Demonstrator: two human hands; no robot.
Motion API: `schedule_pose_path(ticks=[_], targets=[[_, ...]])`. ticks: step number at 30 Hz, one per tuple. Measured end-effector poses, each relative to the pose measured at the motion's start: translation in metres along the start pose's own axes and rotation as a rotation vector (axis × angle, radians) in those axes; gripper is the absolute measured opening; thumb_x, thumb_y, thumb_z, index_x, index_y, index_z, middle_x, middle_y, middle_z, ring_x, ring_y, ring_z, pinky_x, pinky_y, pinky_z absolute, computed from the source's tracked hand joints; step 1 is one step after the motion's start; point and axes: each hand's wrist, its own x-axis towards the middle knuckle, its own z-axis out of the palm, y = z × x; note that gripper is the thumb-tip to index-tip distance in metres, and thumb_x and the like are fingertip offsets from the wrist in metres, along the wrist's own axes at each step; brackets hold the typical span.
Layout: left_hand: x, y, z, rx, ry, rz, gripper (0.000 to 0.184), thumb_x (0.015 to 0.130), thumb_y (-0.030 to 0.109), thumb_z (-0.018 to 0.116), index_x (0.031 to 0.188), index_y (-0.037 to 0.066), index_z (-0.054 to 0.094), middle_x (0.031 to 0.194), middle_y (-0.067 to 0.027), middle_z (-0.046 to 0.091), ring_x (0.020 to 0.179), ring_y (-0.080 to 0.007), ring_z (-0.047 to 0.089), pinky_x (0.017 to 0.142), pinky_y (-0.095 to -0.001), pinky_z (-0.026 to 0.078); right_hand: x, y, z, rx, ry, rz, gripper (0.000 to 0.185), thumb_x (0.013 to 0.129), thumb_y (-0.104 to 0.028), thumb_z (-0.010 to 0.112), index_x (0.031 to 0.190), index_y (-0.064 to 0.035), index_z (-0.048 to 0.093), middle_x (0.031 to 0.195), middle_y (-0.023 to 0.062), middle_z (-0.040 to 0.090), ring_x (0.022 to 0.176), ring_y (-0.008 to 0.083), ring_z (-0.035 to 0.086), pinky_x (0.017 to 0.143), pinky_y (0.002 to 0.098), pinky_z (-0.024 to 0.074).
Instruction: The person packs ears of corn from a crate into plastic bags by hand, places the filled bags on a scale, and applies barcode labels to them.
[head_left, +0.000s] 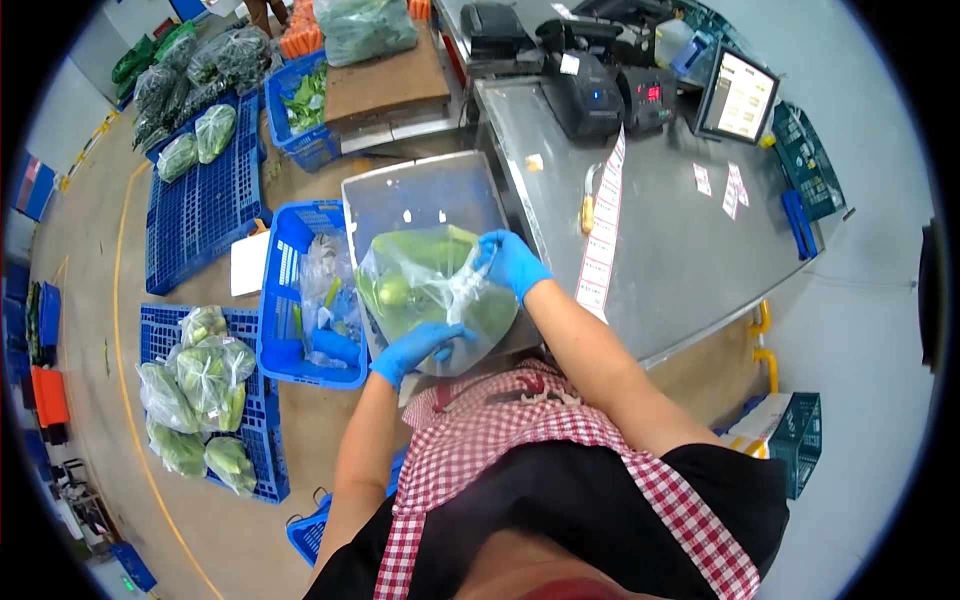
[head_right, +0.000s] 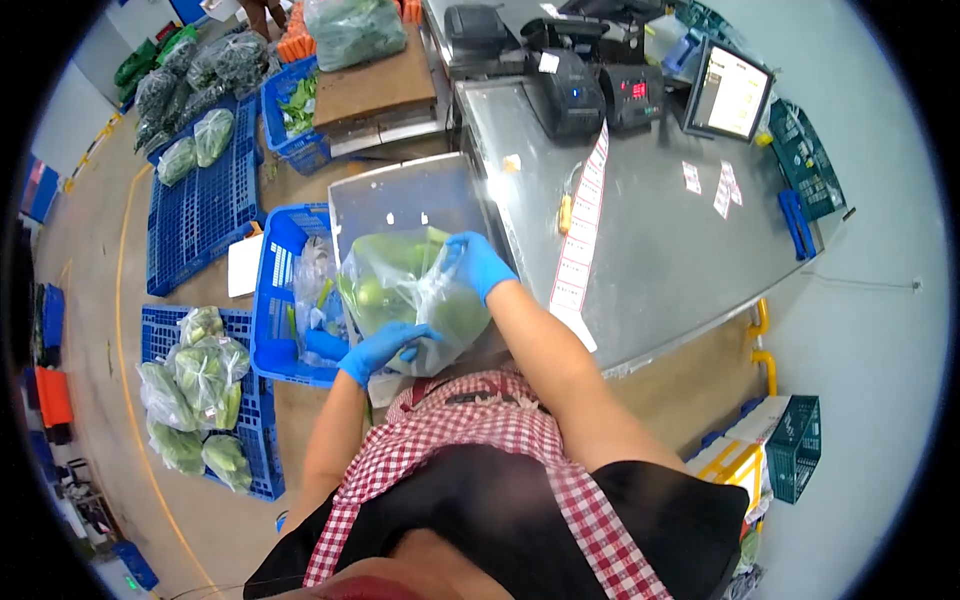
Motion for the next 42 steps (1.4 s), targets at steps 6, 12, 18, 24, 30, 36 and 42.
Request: schedule_pose_path(ticks=[6, 12, 18, 24, 30, 36, 42], targets=[[0.01, -0.146, -0.082, -1.352, 0.591, 0.334, 0.019, 0.086, 0.017, 0.044, 0.09, 0.005, 0.058, 0.079, -0.0053, 0.056, 0.077, -0.0163, 0.052, 0.074, -0.0315, 0.041, 0.036, 0.018, -0.085, 0.301, 0.266, 0.146, 0.018, 0.076, -0.006, 0.041, 0.058, -0.0053, 0.043, 0.059, 0.0082, 0.047, 0.056, 0.0216, 0.045, 0.057, 0.0328, 0.0415], [-0.031, -0.074, -0.079, -1.313, 0.437, 0.389, 0.048, 0.079, 0.007, 0.043, 0.126, 0.005, 0.038, 0.123, -0.0117, 0.045, 0.111, -0.0255, 0.044, 0.098, -0.0415, 0.033, -0.012, 0.002, -0.038, 0.103, -0.216, 0.191, 0.014, 0.076, -0.003, 0.045, 0.069, 0.0026, 0.056, 0.092, 0.0169, 0.058, 0.073, 0.0238, 0.056, 0.07, 0.0344, 0.0474], [0.037, 0.049, -0.039, -0.032, 0.399, 0.354, 0.065, 0.074, 0.008, 0.056, 0.135, 0.008, 0.032, 0.127, -0.0117, 0.045, 0.112, -0.018, 0.046, 0.095, -0.0312, 0.036, -0.067, 0.013, 0.075, -0.96, -0.542, -0.076, 0.027, 0.078, -0.011, 0.058, 0.102, 0.0004, 0.061, 0.088, 0.0082, 0.063, 0.078, 0.0117, 0.057, 0.074, 0.0261, 0.0459], [0.041, 0.024, -0.049, -0.044, 0.344, 0.048, 0.04, 0.074, 0.012, 0.062, 0.11, 0.0, 0.053, 0.092, -0.0041, 0.059, 0.081, -0.011, 0.054, 0.074, -0.0237, 0.042, -0.031, 0.018, 0.042, -0.931, -0.48, -0.392, 0.015, 0.074, -0.012, 0.063, 0.084, -0.0011, 0.065, 0.074, 0.0049, 0.062, 0.069, 0.0102, 0.055, 0.067, 0.0254, 0.0448], [0.022, -0.043, -0.085, -1.126, 0.605, 0.165, 0.016, 0.077, 0.01, 0.058, 0.064, 0.012, 0.048, 0.06, 0.002, 0.047, 0.054, -0.0098, 0.044, 0.054, -0.021, 0.035, 0.024, 0.005, -0.025, -1.131, 0.289, -0.398, 0.014, 0.071, -0.013, 0.058, 0.077, -0.0029, 0.065, 0.081, 0.0155, 0.064, 0.073, 0.0242, 0.061, 0.065, 0.0347, 0.0465], [0.019, -0.057, -0.046, -0.987, 0.973, 0.13, 0.01, 0.081, 0.016, 0.055, 0.073, 0.01, 0.055, 0.064, 0.001, 0.052, 0.056, -0.0119, 0.046, 0.052, -0.0236, 0.037, 0.02, 0.006, -0.082, -0.603, 0.124, -0.008, 0.021, 0.073, -0.021, 0.063, 0.09, -0.008, 0.065, 0.082, 0.0085, 0.064, 0.075, 0.0174, 0.058, 0.071, 0.037, 0.0455], [-0.014, -0.032, -0.058, 0.256, 1.493, 0.324, 0.027, 0.085, 0.021, 0.054, 0.103, 0.001, 0.057, 0.085, -0.0063, 0.057, 0.068, -0.0135, 0.054, 0.068, -0.0256, 0.045, -0.108, -0.089, -0.134, -1.073, 0.329, -0.531, 0.031, 0.081, -0.029, 0.059, 0.092, -0.0001, 0.064, 0.079, 0.0082, 0.064, 0.068, 0.0138, 0.06, 0.064, 0.029, 0.0491]])
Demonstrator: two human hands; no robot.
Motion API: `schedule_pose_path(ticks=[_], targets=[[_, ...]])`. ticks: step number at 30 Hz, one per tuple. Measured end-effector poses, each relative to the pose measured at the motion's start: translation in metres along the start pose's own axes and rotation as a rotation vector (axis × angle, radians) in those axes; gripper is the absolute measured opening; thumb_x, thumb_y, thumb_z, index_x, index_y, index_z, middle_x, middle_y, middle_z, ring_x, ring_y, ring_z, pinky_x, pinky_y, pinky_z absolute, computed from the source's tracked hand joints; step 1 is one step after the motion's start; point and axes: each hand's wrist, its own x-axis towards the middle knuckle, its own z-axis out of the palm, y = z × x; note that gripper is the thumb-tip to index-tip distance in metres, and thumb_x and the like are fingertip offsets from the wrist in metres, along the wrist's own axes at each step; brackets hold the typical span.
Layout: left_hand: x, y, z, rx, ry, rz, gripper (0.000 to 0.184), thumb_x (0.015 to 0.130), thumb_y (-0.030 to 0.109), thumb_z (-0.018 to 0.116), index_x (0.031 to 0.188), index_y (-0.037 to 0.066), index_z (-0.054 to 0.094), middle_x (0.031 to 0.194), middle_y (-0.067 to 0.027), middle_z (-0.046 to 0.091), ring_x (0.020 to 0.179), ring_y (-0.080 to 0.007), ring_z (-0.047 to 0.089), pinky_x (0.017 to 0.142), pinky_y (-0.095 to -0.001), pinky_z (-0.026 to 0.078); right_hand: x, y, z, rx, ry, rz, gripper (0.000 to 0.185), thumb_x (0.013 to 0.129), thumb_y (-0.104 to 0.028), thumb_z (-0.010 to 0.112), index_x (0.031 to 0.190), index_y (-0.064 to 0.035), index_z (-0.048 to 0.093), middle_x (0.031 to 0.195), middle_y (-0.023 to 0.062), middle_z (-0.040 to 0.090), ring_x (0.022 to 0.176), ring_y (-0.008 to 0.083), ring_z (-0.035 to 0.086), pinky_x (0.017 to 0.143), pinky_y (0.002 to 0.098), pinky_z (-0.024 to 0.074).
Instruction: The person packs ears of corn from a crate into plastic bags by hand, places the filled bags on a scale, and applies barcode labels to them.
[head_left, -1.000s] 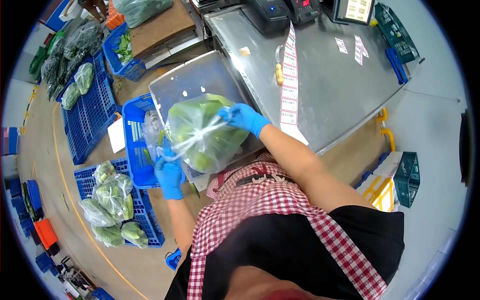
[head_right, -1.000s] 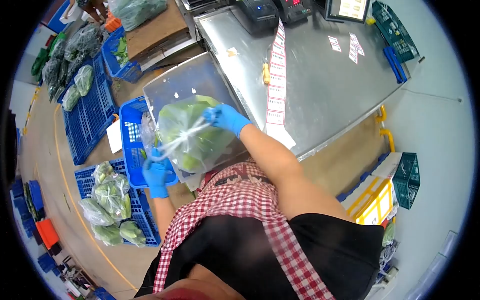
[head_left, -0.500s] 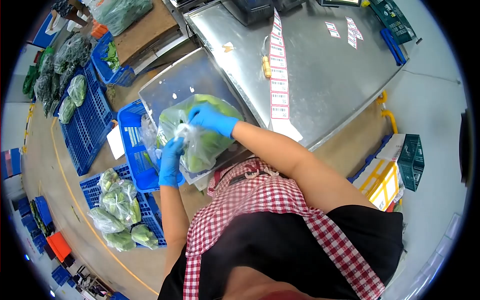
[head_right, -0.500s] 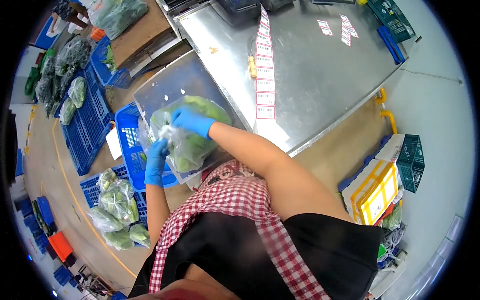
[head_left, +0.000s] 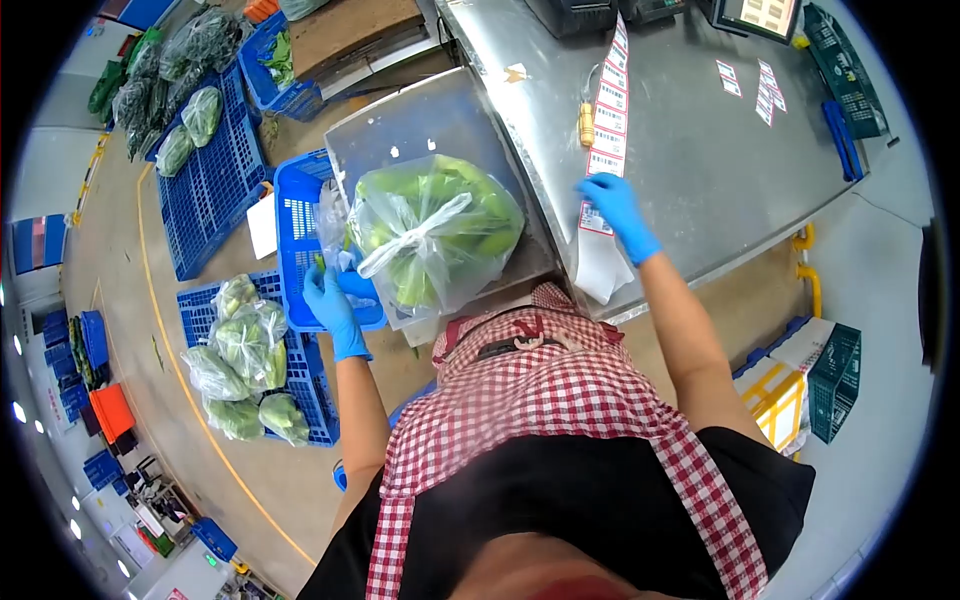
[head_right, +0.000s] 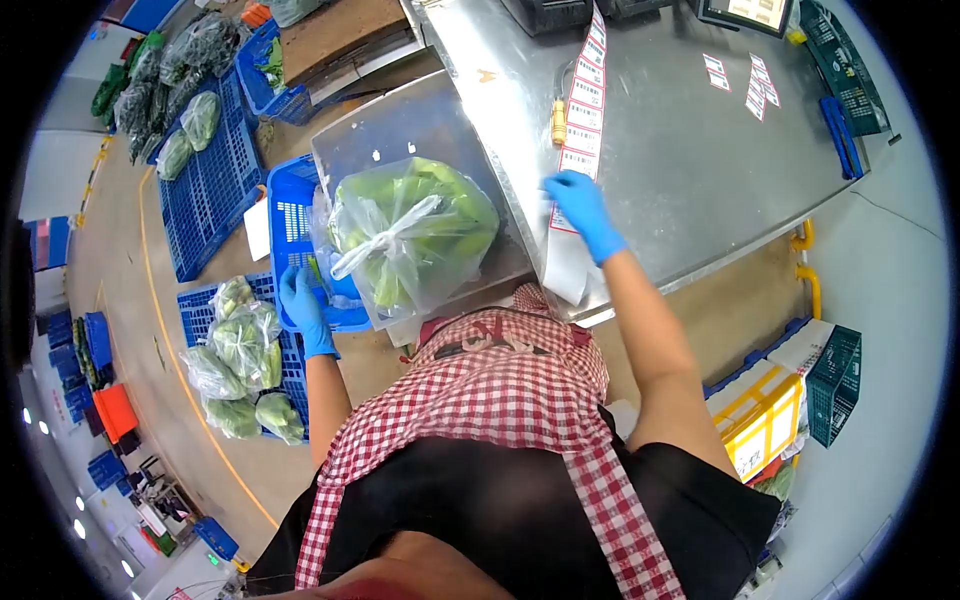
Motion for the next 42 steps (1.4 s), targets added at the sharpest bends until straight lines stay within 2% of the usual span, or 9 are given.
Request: schedule_pose_path(ticks=[4, 7, 13, 19, 22, 25, 32, 40, 42], targets=[[-0.05, 0.087, 0.046, -0.294, -0.563, -0.295, 0.025, 0.086, 0.017, 0.049, 0.103, 0.001, 0.06, 0.095, -0.007, 0.061, 0.086, -0.0144, 0.057, 0.075, -0.0241, 0.044, -0.065, -0.002, -0.058, -0.882, -0.114, 0.333, 0.042, 0.081, -0.035, 0.056, 0.071, 0.005, 0.063, 0.062, 0.0178, 0.06, 0.058, 0.0177, 0.059, 0.055, 0.0311, 0.0453], [-0.115, 0.109, 0.117, -0.298, -1.134, -0.29, 0.037, 0.088, 0.031, 0.049, 0.108, 0.002, 0.059, 0.104, -0.0074, 0.061, 0.093, -0.0178, 0.057, 0.084, -0.0292, 0.042, -0.09, 0.072, -0.04, -0.448, -0.089, 0.275, 0.042, 0.078, -0.036, 0.061, 0.071, 0.0052, 0.064, 0.065, 0.018, 0.061, 0.059, 0.0192, 0.058, 0.055, 0.0307, 0.0439], [-0.196, 0.121, 0.223, 0.138, -1.489, -0.48, 0.057, 0.078, 0.046, 0.058, 0.108, -0.003, 0.057, 0.099, -0.0124, 0.062, 0.082, -0.0219, 0.06, 0.075, -0.0296, 0.045, -0.114, 0.082, -0.027, 0.274, -0.05, 0.232, 0.026, 0.076, -0.023, 0.067, 0.083, 0.0017, 0.065, 0.073, 0.0067, 0.064, 0.061, 0.0134, 0.056, 0.056, 0.0267, 0.0443], [-0.209, 0.123, 0.228, -0.432, -1.582, -0.897, 0.035, 0.084, 0.013, 0.054, 0.114, -0.005, 0.053, 0.114, -0.0118, 0.056, 0.1, -0.0187, 0.054, 0.09, -0.0291, 0.04, -0.127, 0.037, -0.077, -0.314, -0.29, 0.284, 0.026, 0.076, -0.028, 0.065, 0.078, -0.0021, 0.066, 0.068, 0.0084, 0.061, 0.058, 0.0146, 0.053, 0.054, 0.0297, 0.043], [-0.211, 0.134, 0.221, -0.377, -1.555, -0.808, 0.037, 0.084, 0.014, 0.056, 0.116, -0.004, 0.052, 0.115, -0.0106, 0.055, 0.102, -0.0175, 0.053, 0.091, -0.0293, 0.039, -0.102, 0.022, -0.089, -0.454, 0.264, -0.279, 0.024, 0.075, -0.029, 0.063, 0.079, -0.0049, 0.066, 0.067, 0.0101, 0.059, 0.058, 0.0225, 0.054, 0.057, 0.0345, 0.0433], [-0.218, 0.115, 0.233, -0.351, -1.516, -0.787, 0.033, 0.082, 0.014, 0.058, 0.11, -0.002, 0.056, 0.105, -0.0064, 0.058, 0.094, -0.0149, 0.054, 0.085, -0.0281, 0.041, -0.075, -0.015, -0.081, -0.644, 0.165, -0.914, 0.022, 0.075, -0.026, 0.06, 0.08, -0.0057, 0.064, 0.068, 0.0112, 0.057, 0.062, 0.0276, 0.055, 0.062, 0.0364, 0.0439], [-0.224, 0.143, 0.208, -0.5, -1.335, -0.863, 0.019, 0.077, 0.012, 0.062, 0.096, 0.009, 0.064, 0.075, 0.0032, 0.055, 0.064, -0.0059, 0.047, 0.064, -0.0212, 0.04, -0.051, 0.004, -0.073, -0.533, -0.315, -0.645, 0.022, 0.081, -0.025, 0.053, 0.082, -0.006, 0.063, 0.073, 0.0125, 0.06, 0.066, 0.0296, 0.057, 0.061, 0.0378, 0.0454], [-0.234, 0.097, 0.233, -0.147, -1.354, -0.27, 0.027, 0.072, 0.006, 0.064, 0.098, 0.002, 0.065, 0.084, -0.0023, 0.063, 0.076, -0.0096, 0.053, 0.071, -0.0245, 0.043, -0.038, 0.013, -0.077, -0.594, -0.54, -0.579, 0.019, 0.08, -0.019, 0.056, 0.083, -0.0026, 0.064, 0.072, 0.015, 0.06, 0.064, 0.0286, 0.058, 0.059, 0.0355, 0.0453], [-0.236, 0.106, 0.223, -0.341, -1.309, -0.465, 0.029, 0.071, 0.006, 0.064, 0.099, 0.002, 0.064, 0.085, -0.0023, 0.063, 0.077, -0.0102, 0.053, 0.072, -0.0265, 0.043, -0.038, 0.005, -0.076, -0.58, -0.558, -0.539, 0.018, 0.079, -0.018, 0.058, 0.084, -0.0018, 0.064, 0.073, 0.0157, 0.06, 0.065, 0.0278, 0.058, 0.059, 0.0347, 0.0452]])
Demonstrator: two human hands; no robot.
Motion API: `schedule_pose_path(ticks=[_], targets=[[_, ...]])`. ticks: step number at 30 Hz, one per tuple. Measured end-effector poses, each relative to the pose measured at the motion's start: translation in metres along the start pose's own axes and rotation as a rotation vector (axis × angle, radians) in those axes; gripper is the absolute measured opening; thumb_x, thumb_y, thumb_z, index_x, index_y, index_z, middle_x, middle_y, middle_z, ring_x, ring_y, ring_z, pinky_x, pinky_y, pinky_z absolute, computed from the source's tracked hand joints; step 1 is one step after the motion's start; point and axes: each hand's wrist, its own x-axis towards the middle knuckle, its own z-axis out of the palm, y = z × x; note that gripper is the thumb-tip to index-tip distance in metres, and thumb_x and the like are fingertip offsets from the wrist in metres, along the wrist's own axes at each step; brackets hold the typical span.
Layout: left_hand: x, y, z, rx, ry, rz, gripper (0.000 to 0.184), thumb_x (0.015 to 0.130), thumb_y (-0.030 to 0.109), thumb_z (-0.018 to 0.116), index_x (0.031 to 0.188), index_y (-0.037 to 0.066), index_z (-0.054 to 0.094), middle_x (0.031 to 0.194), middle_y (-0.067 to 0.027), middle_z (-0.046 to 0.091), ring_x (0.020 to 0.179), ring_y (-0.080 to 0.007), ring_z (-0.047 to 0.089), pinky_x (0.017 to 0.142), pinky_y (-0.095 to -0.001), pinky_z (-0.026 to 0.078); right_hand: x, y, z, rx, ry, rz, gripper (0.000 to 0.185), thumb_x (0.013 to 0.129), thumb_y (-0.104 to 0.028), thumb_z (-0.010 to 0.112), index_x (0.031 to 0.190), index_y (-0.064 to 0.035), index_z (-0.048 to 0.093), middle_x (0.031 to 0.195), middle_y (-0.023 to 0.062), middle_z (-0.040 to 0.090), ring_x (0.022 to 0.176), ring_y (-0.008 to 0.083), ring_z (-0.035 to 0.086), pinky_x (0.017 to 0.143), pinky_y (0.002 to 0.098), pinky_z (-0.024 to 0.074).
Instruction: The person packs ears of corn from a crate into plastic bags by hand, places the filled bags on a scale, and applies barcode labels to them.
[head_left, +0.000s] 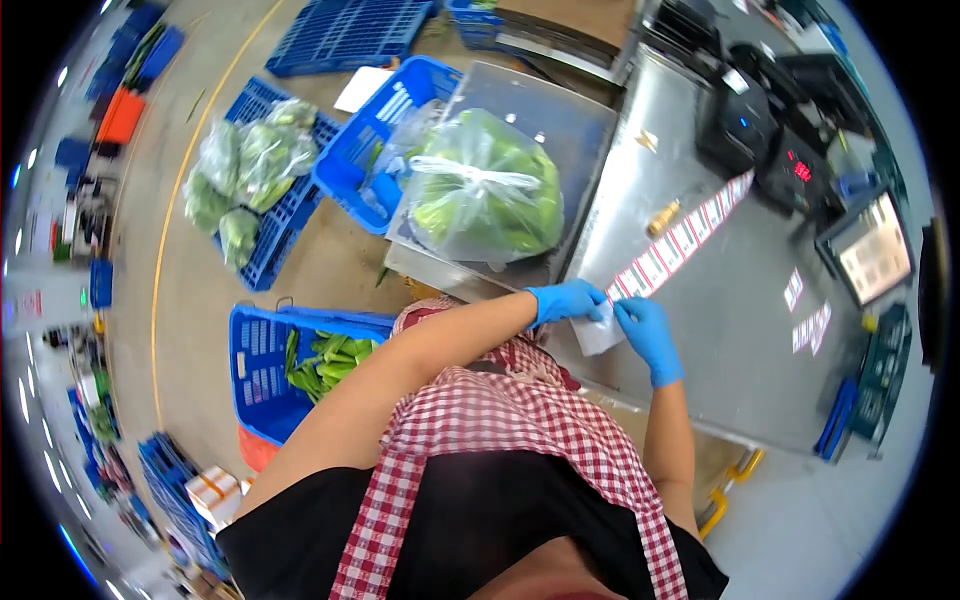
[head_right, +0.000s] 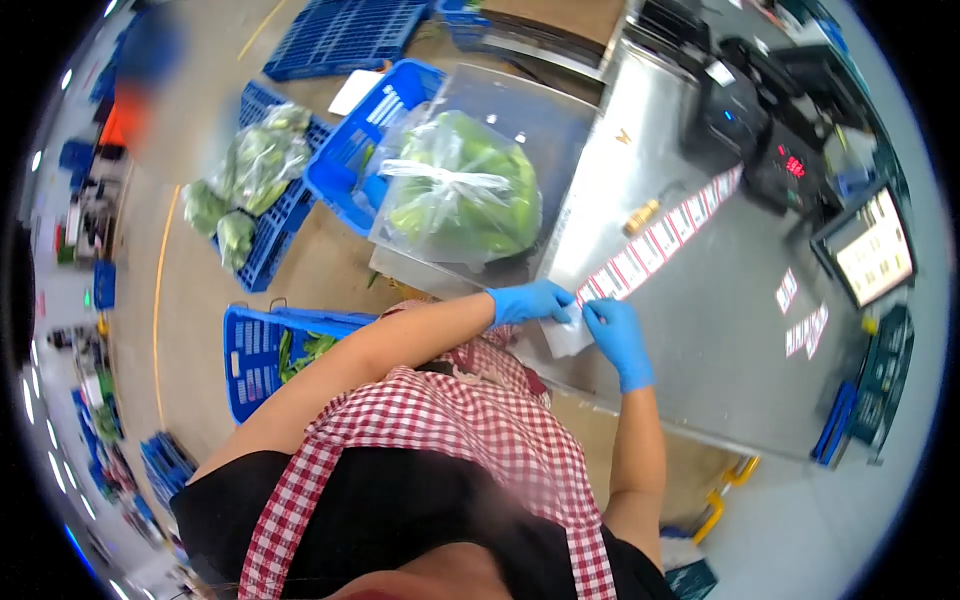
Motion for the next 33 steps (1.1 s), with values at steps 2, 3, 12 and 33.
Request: schedule_pose_path(ticks=[2, 3, 12, 33], targets=[[0.006, -0.014, 0.001, 0.044, 0.024, -0.002, 0.024, 0.072, 0.007, 0.063, 0.095, 0.003, 0.065, 0.081, -0.0025, 0.062, 0.076, -0.0095, 0.052, 0.07, -0.0255, 0.043, -0.001, -0.011, -0.003, 0.086, 0.016, -0.028, 0.018, 0.077, -0.017, 0.059, 0.084, -0.0012, 0.064, 0.073, 0.0163, 0.06, 0.065, 0.0272, 0.059, 0.06, 0.0344, 0.0451], [0.002, -0.011, 0.003, 0.027, 0.008, 0.006, 0.023, 0.071, 0.008, 0.062, 0.093, 0.002, 0.065, 0.08, -0.0029, 0.062, 0.075, -0.0094, 0.052, 0.068, -0.0258, 0.043, 0.0, -0.015, -0.004, 0.027, -0.03, -0.041, 0.017, 0.077, -0.016, 0.06, 0.084, -0.0006, 0.064, 0.072, 0.0165, 0.06, 0.065, 0.0266, 0.058, 0.059, 0.034, 0.0448], [0.022, -0.03, -0.004, 0.405, 0.045, 0.198, 0.032, 0.068, 0.026, 0.066, 0.095, 0.007, 0.065, 0.084, -0.0111, 0.065, 0.074, -0.0251, 0.06, 0.068, -0.0369, 0.046, 0.022, 0.049, 0.005, 0.151, -0.043, 0.26, 0.016, 0.078, -0.012, 0.056, 0.071, 0.0, 0.063, 0.062, 0.0055, 0.057, 0.059, 0.0143, 0.055, 0.053, 0.0312, 0.0423], [-0.281, -0.19, -0.031, -0.523, 1.055, -0.021, 0.035, 0.084, 0.027, 0.055, 0.107, 0.001, 0.059, 0.104, -0.0119, 0.061, 0.094, -0.0201, 0.057, 0.087, -0.029, 0.041, 0.368, 0.09, 0.17, -0.37, -0.193, -0.233, 0.033, 0.082, -0.025, 0.05, 0.071, 0.0036, 0.062, 0.068, 0.0201, 0.062, 0.052, 0.0263, 0.053, 0.05, 0.0411, 0.0408]])
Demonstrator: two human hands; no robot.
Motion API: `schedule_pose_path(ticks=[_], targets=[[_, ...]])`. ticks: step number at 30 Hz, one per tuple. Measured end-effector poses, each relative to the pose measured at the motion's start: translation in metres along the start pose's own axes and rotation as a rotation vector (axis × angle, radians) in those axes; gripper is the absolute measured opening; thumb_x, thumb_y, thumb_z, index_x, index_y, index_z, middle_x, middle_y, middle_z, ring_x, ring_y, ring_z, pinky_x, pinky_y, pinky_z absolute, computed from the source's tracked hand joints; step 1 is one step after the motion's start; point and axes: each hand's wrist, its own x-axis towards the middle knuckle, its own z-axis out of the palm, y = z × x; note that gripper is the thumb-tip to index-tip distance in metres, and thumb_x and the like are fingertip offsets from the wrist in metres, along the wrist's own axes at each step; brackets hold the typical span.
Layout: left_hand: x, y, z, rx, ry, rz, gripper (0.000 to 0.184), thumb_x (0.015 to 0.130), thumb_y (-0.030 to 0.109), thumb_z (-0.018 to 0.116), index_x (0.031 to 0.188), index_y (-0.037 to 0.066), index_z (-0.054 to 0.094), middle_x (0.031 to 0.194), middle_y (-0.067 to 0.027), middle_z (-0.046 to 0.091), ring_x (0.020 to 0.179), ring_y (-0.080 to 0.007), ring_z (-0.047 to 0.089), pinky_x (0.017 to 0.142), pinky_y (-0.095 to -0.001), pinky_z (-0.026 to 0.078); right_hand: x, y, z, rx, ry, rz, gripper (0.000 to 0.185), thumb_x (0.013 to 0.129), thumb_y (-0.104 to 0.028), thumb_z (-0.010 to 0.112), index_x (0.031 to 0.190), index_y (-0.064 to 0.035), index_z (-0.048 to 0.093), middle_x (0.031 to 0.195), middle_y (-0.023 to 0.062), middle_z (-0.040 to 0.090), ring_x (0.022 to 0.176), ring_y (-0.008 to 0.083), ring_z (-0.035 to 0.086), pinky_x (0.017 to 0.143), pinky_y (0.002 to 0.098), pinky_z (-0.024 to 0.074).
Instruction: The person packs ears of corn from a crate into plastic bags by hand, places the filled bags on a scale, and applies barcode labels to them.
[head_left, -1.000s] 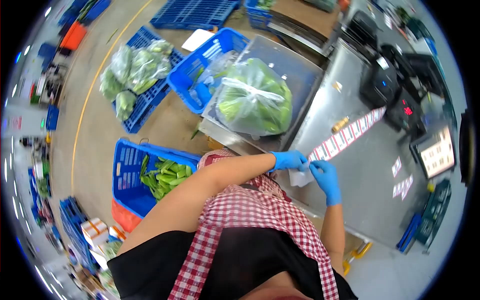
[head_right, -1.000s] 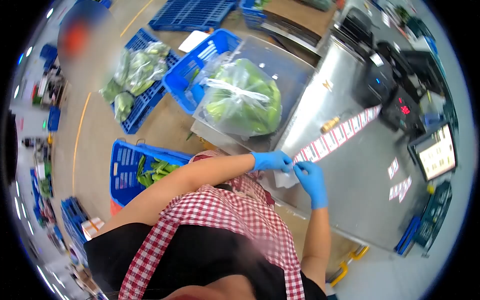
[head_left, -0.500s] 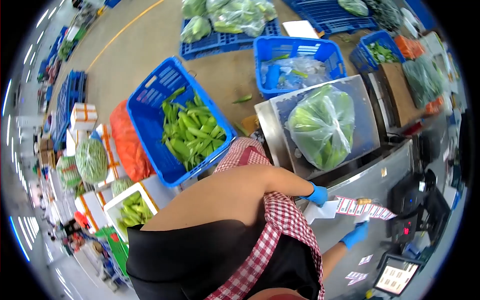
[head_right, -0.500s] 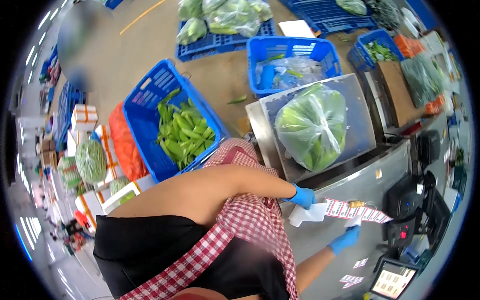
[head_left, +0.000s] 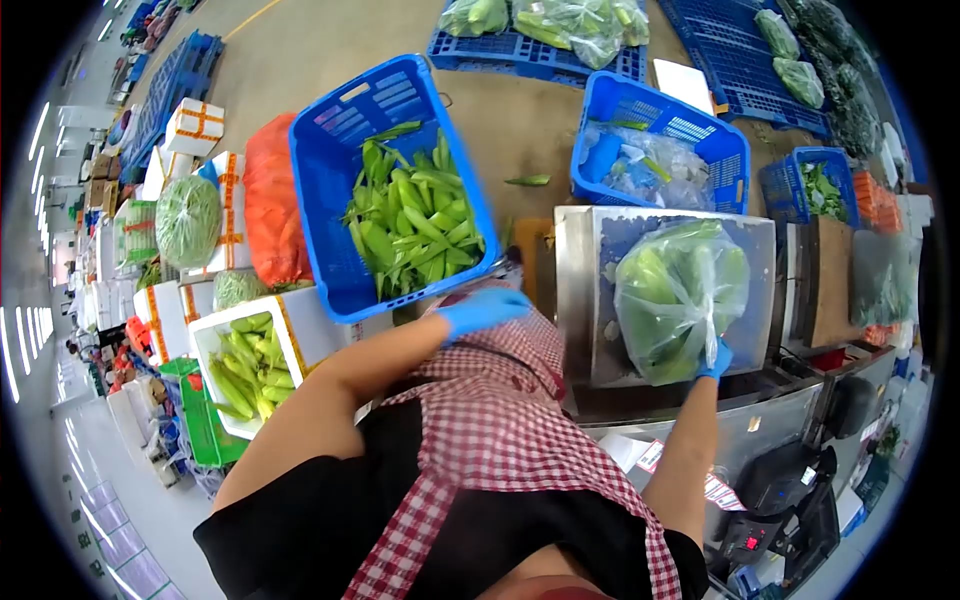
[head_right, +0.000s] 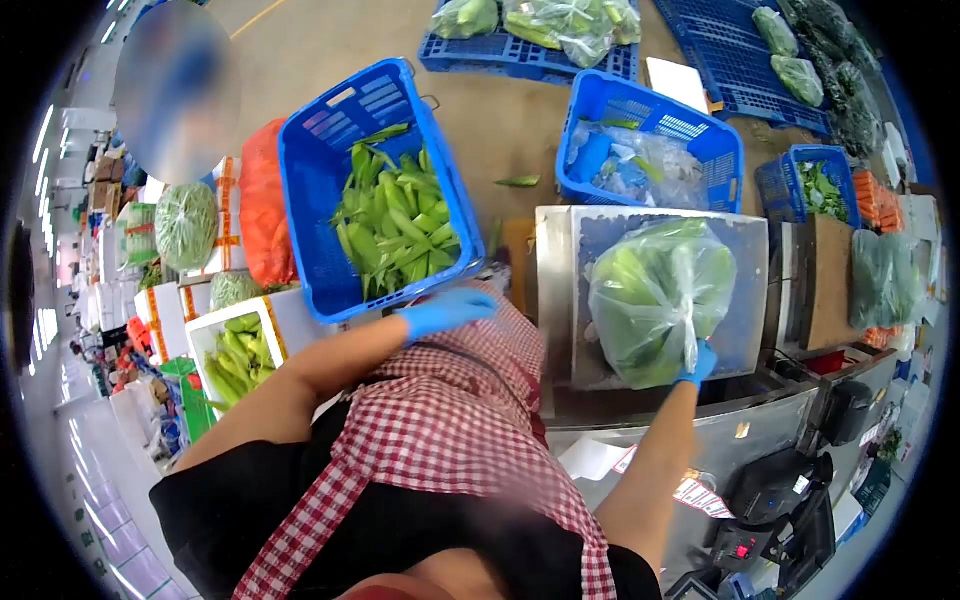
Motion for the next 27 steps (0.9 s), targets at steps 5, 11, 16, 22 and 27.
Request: schedule_pose_path(ticks=[5, 11, 16, 22, 27], targets=[[-0.081, -0.093, -0.097, -0.509, 0.635, -0.154, 0.022, 0.083, 0.017, 0.057, 0.097, 0.0, 0.062, 0.085, -0.005, 0.062, 0.076, -0.0116, 0.056, 0.069, -0.0238, 0.044, -0.036, -0.047, -0.045, 0.765, 0.378, 0.388, 0.028, 0.084, -0.021, 0.051, 0.086, 0.0059, 0.058, 0.088, 0.0078, 0.056, 0.074, 0.0153, 0.05, 0.07, 0.0337, 0.0441], [-0.086, -0.156, -0.137, -0.568, 0.651, -0.266, 0.024, 0.081, 0.016, 0.061, 0.098, -0.001, 0.06, 0.083, -0.0072, 0.062, 0.071, -0.0158, 0.059, 0.065, -0.0257, 0.047, -0.076, -0.183, -0.055, 0.207, -0.258, -0.003, 0.087, 0.073, -0.031, 0.07, 0.134, 0.0066, 0.021, 0.129, 0.0188, 0.04, 0.115, 0.0221, 0.041, 0.095, 0.033, 0.0343], [-0.051, -0.102, -0.169, -0.571, 0.5, -0.123, 0.024, 0.083, 0.015, 0.059, 0.1, -0.001, 0.06, 0.089, -0.0065, 0.061, 0.08, -0.0135, 0.056, 0.073, -0.0256, 0.046, -0.056, -0.206, 0.006, 0.388, 0.108, 0.382, 0.034, 0.071, -0.021, 0.066, 0.091, 0.0054, 0.059, 0.084, 0.0122, 0.059, 0.075, 0.0219, 0.055, 0.069, 0.0351, 0.0453], [-0.075, -0.13, -0.2, -0.897, 0.665, -0.126, 0.026, 0.082, 0.018, 0.058, 0.101, 0.001, 0.06, 0.089, -0.0044, 0.062, 0.08, -0.0127, 0.057, 0.072, -0.0235, 0.044, -0.048, -0.208, -0.056, 0.776, 0.2, 0.69, 0.015, 0.056, -0.003, 0.054, 0.069, 0.0046, 0.056, 0.074, 0.0121, 0.055, 0.064, 0.0243, 0.053, 0.058, 0.0344, 0.0446], [-0.115, -0.329, -0.166, -1.238, 0.687, -0.295, 0.016, 0.083, 0.024, 0.05, 0.085, 0.01, 0.058, 0.072, -0.004, 0.058, 0.063, -0.0184, 0.054, 0.057, -0.0298, 0.044, 0.02, -0.331, -0.081, 0.453, 0.15, 0.427, 0.015, 0.048, 0.003, 0.055, 0.062, 0.0067, 0.058, 0.068, 0.0113, 0.055, 0.059, 0.0235, 0.051, 0.053, 0.0333, 0.0405]])
